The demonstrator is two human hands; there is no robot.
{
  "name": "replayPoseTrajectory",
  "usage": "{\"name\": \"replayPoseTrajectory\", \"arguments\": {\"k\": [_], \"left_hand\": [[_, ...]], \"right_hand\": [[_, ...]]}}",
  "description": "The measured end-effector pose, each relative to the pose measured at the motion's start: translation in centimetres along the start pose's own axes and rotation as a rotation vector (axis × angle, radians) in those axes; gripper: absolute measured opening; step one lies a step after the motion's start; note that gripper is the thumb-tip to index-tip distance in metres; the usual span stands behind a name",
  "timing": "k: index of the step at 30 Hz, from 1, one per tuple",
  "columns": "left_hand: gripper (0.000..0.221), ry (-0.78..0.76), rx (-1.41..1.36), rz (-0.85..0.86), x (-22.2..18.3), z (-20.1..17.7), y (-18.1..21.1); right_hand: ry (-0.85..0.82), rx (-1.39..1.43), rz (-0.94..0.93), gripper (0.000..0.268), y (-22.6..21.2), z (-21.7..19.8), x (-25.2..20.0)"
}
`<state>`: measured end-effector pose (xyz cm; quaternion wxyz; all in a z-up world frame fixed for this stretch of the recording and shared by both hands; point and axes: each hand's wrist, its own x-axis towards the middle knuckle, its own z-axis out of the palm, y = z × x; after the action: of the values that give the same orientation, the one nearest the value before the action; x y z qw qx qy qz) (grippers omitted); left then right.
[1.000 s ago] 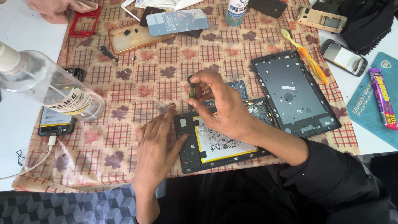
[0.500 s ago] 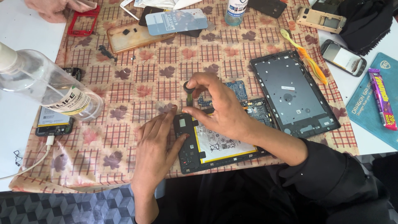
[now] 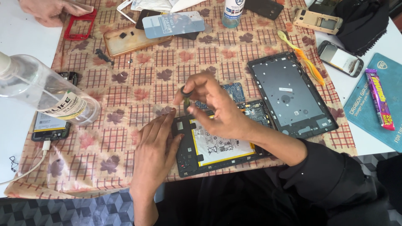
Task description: The person uses a screwdriver to remove screws and separate the internal components of a tablet. They detach the motherboard and other parts from the chassis, placing them on the table.
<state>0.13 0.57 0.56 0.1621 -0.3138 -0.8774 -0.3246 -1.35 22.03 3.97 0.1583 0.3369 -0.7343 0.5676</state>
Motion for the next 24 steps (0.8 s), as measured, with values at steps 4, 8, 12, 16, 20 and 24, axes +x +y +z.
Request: {"name": "replayPoseTrajectory", "arguments": {"k": [4,8,12,16,20,24], "left_hand": [[0.044,-0.006,0.007,-0.009,0.1,0.0,0.3],[0.036,-0.001,0.009,0.011,0.2,-0.2,0.4],[0.032,-0.004,0.031,0.024,0.1,-0.1,0.4],[0.029,-0.002,0.034,0.016,0.2,0.0,0.4],[0.031,-0.012,0.066,-0.002,0.1,0.2,0.5],[0.031,-0.010,0.082,-0.005,0.1,0.3,0.6]], "right_hand": [[0.018,-0.024,0.010,0.045,0.1,0.1,-0.2],[0.074,-0.127,-0.122,0.047,0.8,0.4,-0.3],[0.106,-0.091,-0.035,0.045,1.4,0.4,-0.7],[0.107,-0.054,-0.015,0.044,1.2,0.3,-0.7],[0.095,0.093,0.039,0.039,0.7,0.2,-0.9],[0.137,-0.027,-0.015,0.047,0.5,0.1,-0.4]]}}
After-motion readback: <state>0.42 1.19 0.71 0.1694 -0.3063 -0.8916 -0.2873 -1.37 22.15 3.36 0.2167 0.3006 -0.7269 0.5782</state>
